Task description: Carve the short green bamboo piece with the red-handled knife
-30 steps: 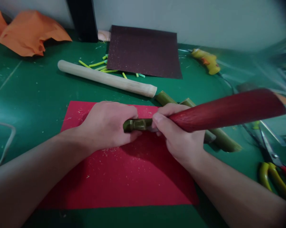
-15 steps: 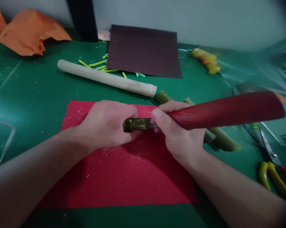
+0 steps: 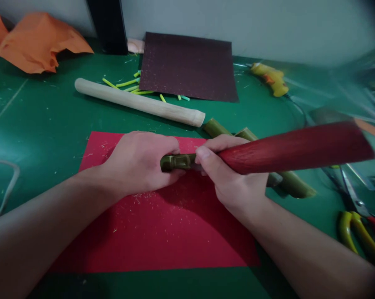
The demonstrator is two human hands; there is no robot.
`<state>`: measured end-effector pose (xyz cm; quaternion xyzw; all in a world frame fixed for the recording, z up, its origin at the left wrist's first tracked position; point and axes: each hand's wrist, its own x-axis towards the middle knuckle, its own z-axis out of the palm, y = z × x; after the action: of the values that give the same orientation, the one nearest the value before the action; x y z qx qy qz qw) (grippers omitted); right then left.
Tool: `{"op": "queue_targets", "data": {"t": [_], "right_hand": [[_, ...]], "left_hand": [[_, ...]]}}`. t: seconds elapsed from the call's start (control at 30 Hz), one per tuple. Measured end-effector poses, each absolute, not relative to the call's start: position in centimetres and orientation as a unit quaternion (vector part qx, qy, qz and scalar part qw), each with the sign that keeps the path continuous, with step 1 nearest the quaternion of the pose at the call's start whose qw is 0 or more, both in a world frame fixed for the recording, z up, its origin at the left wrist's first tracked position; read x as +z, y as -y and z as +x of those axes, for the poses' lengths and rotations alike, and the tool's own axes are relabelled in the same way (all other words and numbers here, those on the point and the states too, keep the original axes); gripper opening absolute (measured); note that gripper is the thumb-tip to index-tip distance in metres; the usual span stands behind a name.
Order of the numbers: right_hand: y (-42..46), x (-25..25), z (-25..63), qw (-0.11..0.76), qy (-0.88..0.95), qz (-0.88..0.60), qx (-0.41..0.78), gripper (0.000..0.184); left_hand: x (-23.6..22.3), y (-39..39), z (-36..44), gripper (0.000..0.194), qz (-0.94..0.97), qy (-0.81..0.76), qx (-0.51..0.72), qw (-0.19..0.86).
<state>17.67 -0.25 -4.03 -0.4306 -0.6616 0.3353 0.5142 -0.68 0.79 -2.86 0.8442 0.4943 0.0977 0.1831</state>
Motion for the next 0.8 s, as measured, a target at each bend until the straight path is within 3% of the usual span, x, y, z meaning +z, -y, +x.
{"op": "queue_targets", "data": {"t": [0.37, 0.63, 0.8], "right_hand": [[0.07, -3.59, 17.96, 0.446, 0.725, -0.412, 0.325, 0.028], [-0.11, -4.03, 17.87, 0.502, 0.675, -0.444, 0.309, 0.022], [-0.31, -4.0, 18.05, 0.492, 0.687, -0.419, 0.333, 0.025]], "left_hand": [[-2.55, -0.67, -0.63, 0.027, 0.847, -0.493, 0.102, 0.171], [-2.65, -0.76, -0.67, 0.024, 0.844, -0.494, 0.096, 0.183], [-2.45, -0.75, -0.53, 0.025, 0.839, -0.502, 0.084, 0.192]]}}
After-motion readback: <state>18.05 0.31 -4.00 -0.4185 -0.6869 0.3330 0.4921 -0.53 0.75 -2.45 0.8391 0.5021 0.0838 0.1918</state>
